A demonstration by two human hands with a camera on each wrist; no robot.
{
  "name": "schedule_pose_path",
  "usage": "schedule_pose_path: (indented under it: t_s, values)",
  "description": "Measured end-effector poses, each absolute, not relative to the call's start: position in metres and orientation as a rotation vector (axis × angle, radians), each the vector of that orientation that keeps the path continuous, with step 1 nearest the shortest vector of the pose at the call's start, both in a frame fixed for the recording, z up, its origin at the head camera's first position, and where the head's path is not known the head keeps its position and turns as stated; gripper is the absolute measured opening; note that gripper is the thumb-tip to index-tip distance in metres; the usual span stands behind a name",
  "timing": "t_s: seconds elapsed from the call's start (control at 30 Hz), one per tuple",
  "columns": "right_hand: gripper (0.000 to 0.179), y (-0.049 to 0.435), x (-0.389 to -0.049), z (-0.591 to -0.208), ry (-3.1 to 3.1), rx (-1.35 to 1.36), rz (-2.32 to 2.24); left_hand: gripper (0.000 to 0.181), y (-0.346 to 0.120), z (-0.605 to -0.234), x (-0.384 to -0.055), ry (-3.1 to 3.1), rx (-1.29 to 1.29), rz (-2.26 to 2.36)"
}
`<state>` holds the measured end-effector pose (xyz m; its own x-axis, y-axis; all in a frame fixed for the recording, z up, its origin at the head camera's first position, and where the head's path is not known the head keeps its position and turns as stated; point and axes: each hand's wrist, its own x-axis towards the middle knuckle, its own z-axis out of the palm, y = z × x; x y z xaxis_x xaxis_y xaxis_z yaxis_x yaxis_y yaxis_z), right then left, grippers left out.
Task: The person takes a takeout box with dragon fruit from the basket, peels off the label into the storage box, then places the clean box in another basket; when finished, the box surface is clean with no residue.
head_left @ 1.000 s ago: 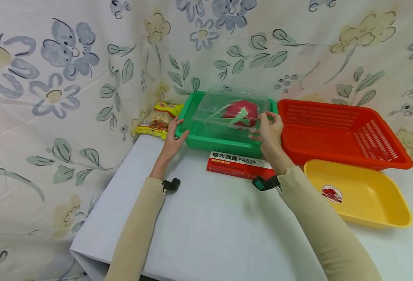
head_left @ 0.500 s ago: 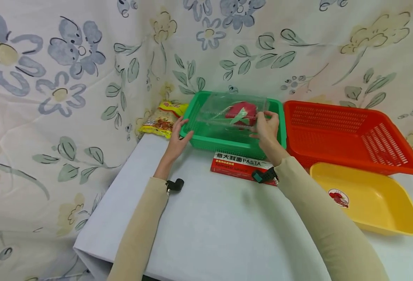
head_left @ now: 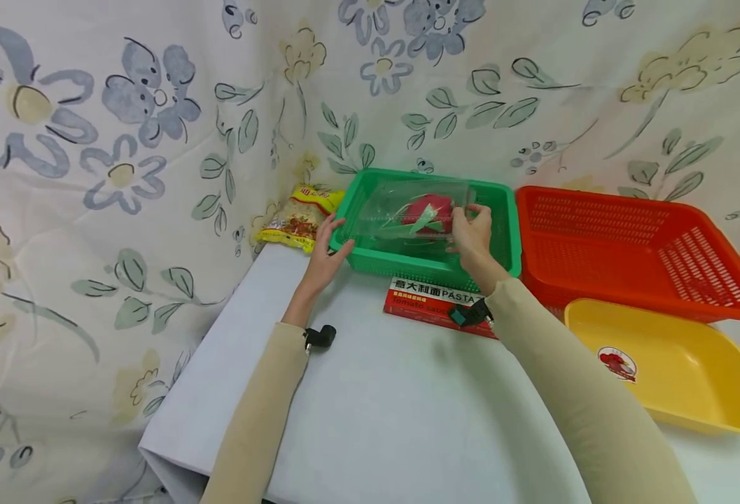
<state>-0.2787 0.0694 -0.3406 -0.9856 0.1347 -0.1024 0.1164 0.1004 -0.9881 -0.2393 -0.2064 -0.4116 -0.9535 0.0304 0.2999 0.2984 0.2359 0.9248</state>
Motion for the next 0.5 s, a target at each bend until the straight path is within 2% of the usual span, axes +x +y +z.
schedule_pose_path:
  t_s: [0.17,0.5]
  values:
    - [0.060,0.071,-0.283,-0.344,-2.291,-0.364,2.216,0.054,-0.200,-0.387,-0.225,-2.311,-0.315,-1.806]
    - [0.066,0.071,-0.291,-0.346,-2.413,-0.387,2.257,0.055,-0.201,-0.388,-0.223,-2.294,-0.327,-1.812]
